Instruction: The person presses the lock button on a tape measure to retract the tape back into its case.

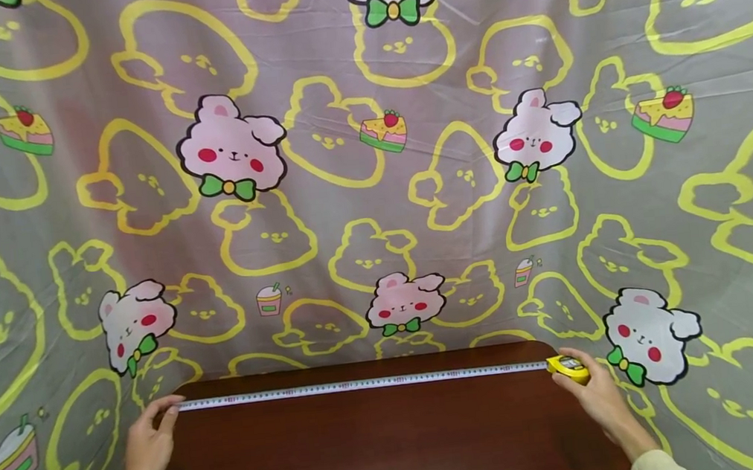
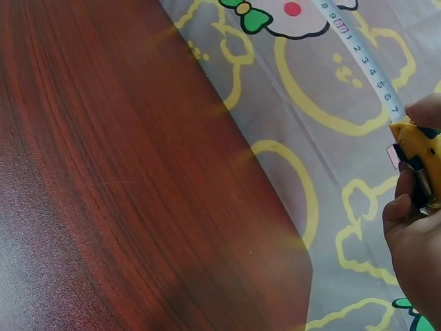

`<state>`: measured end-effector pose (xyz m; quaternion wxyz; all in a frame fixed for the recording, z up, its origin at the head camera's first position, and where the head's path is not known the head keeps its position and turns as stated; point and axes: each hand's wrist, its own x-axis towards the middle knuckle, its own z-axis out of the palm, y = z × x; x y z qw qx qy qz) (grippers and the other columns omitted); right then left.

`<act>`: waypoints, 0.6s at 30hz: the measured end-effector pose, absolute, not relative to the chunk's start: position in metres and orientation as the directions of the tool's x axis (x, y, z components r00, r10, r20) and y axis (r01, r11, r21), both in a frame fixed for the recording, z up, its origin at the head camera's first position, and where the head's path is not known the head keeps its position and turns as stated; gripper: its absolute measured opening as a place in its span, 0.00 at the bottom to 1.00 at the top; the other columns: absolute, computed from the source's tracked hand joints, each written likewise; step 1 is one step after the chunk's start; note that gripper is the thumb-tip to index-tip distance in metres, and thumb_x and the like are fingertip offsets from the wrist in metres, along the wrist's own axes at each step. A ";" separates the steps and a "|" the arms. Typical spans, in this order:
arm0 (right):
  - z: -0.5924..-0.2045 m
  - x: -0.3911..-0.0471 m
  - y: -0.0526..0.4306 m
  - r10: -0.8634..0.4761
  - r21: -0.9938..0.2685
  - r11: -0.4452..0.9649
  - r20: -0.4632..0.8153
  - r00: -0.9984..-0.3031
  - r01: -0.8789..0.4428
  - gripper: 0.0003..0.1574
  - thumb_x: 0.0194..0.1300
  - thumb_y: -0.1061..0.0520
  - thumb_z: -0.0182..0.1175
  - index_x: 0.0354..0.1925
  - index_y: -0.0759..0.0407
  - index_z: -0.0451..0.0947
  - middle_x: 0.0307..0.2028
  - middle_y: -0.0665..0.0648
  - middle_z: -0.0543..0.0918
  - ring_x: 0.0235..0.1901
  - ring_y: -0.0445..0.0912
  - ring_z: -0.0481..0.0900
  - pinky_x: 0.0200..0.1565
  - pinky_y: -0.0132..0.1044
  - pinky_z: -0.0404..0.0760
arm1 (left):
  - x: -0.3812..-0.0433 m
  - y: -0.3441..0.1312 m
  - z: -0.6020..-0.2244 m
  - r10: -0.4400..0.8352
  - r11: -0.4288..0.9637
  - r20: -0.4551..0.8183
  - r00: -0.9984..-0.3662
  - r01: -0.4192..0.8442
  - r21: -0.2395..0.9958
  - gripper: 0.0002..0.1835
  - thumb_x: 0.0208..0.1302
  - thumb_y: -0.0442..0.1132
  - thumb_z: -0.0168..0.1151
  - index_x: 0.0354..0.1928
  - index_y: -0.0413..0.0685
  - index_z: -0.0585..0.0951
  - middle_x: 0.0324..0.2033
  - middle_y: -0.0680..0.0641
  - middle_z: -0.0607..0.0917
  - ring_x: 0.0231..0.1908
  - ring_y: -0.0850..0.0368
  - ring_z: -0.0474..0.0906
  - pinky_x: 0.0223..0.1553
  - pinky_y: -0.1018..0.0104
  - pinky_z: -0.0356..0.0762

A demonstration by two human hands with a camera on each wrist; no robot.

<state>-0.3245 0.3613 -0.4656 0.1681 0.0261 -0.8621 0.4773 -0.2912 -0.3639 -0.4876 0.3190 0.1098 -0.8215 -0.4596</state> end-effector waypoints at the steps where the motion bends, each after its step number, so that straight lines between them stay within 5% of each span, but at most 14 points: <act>1: -0.466 -0.325 0.361 0.117 -0.815 0.542 0.315 -0.942 -0.205 0.38 0.72 0.53 0.67 0.72 0.66 0.65 0.59 0.72 0.71 0.46 0.52 0.73 0.43 0.30 0.75 | -0.291 -0.364 -0.488 -0.472 0.551 0.432 -0.769 0.126 0.825 0.12 0.80 0.36 0.53 0.54 0.37 0.81 0.47 0.51 0.82 0.53 0.53 0.71 0.48 0.68 0.61; 6: -0.468 -0.325 0.359 0.122 -0.809 0.546 0.334 -0.935 -0.219 0.37 0.71 0.53 0.68 0.70 0.65 0.67 0.58 0.71 0.72 0.45 0.52 0.74 0.42 0.29 0.75 | -0.290 -0.364 -0.490 -0.476 0.543 0.444 -0.759 0.143 0.827 0.12 0.80 0.37 0.54 0.53 0.38 0.82 0.44 0.63 0.81 0.51 0.60 0.71 0.49 0.70 0.60; 13: -0.470 -0.324 0.354 0.115 -0.822 0.537 0.296 -0.948 -0.192 0.39 0.70 0.51 0.69 0.71 0.64 0.67 0.59 0.72 0.71 0.48 0.56 0.73 0.43 0.32 0.75 | -0.287 -0.360 -0.494 -0.451 0.567 0.441 -0.776 0.132 0.813 0.12 0.80 0.37 0.55 0.53 0.37 0.82 0.47 0.50 0.84 0.50 0.62 0.71 0.46 0.70 0.62; 18: -0.471 -0.324 0.349 0.110 -0.827 0.535 0.271 -0.956 -0.173 0.41 0.70 0.49 0.69 0.72 0.63 0.66 0.63 0.72 0.69 0.52 0.58 0.71 0.44 0.32 0.74 | -0.289 -0.354 -0.495 -0.411 0.561 0.469 -0.782 0.189 0.806 0.10 0.79 0.34 0.56 0.52 0.36 0.82 0.44 0.56 0.83 0.43 0.73 0.69 0.42 0.72 0.65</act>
